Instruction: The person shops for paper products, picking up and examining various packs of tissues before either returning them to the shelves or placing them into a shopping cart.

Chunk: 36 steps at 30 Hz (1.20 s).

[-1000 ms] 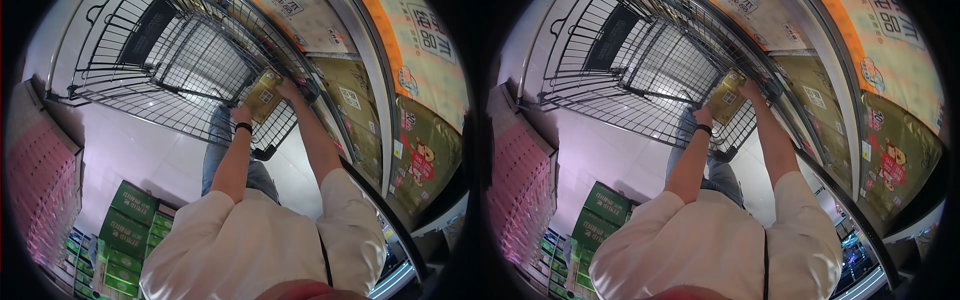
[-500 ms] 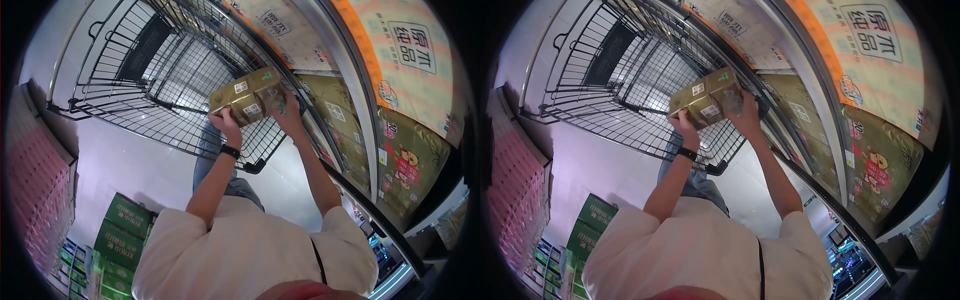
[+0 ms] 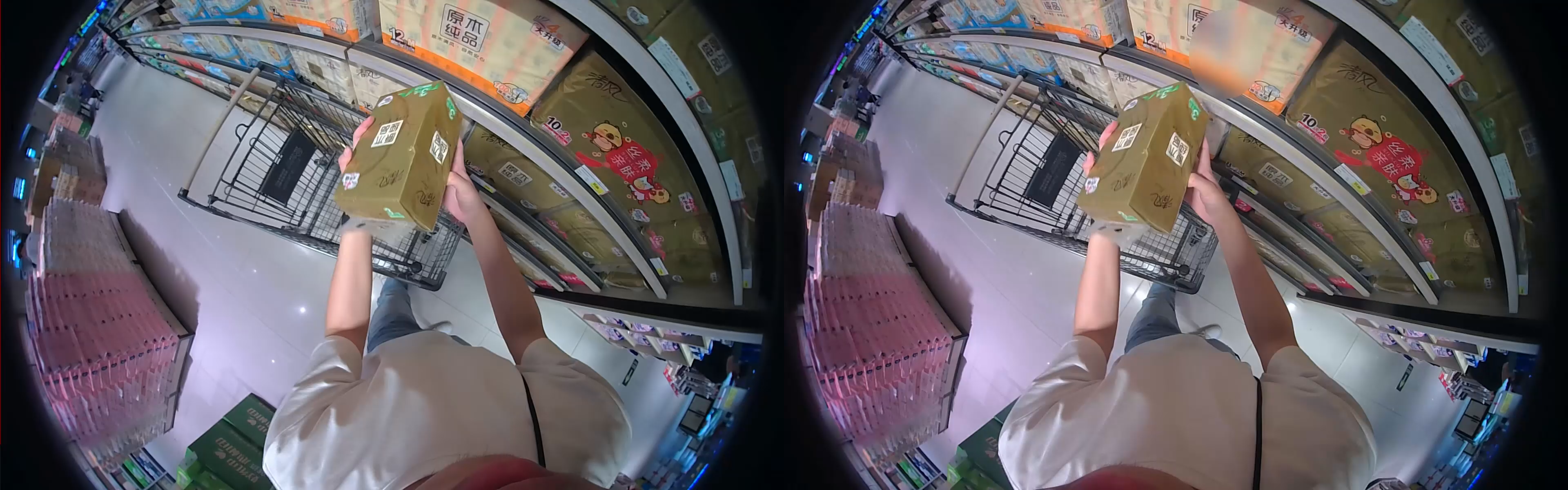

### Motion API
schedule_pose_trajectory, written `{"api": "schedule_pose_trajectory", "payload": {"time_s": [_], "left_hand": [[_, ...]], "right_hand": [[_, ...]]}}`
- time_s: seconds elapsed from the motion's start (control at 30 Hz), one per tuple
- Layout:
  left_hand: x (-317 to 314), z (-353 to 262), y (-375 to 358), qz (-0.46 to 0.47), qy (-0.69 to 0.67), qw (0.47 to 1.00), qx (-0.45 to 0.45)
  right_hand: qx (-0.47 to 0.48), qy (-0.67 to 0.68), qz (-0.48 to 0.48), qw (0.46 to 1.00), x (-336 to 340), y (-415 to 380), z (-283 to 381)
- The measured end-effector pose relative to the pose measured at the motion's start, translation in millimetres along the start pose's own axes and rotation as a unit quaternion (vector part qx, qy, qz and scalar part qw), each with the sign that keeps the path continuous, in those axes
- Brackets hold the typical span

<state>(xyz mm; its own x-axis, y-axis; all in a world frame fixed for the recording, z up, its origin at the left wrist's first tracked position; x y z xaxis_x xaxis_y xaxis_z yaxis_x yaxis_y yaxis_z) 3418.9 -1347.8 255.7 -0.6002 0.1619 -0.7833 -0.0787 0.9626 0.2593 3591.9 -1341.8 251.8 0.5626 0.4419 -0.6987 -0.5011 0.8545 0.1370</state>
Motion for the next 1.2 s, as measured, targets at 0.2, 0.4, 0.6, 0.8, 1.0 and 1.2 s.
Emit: {"api": "schedule_pose_trajectory", "payload": {"time_s": [0.2,0.4,0.6,0.8,1.0,1.2], "left_hand": [[-47,-54,-63,-0.053,-0.004,0.997,0.047],[-124,4,-108,0.075,0.176,0.936,0.294],[-157,103,-160,0.371,0.500,0.730,0.281],[-329,184,-212,0.299,0.284,0.872,0.265],[-397,265,-246,0.306,0.196,0.859,0.360],[-431,309,-278,0.367,0.246,0.791,0.422]], "right_hand": [[0.171,-0.519,-0.074,0.835,-68,-57,82],[0.118,-0.650,0.087,0.746,-82,-170,123],[0.112,-0.495,-0.107,0.855,-8,-335,161],[0.230,-0.276,-0.300,0.884,2,-454,204],[0.259,-0.255,-0.381,0.850,-35,-543,275],[0.307,-0.217,-0.431,0.820,-12,-608,268]]}}
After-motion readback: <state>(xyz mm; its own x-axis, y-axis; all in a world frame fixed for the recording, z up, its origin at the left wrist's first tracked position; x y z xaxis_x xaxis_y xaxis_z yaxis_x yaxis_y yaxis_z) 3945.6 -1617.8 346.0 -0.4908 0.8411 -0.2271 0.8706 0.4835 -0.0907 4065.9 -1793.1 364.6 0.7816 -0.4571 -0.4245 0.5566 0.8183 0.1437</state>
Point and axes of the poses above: each hand's wrist, its own y-axis towards the middle knuckle, its own x-axis out of the back of the hand, z = x × y, the point moved 6 cm from there along y, towards the middle knuckle, and after that the axes turned 7 degrees about y, right-handed, at the moved point
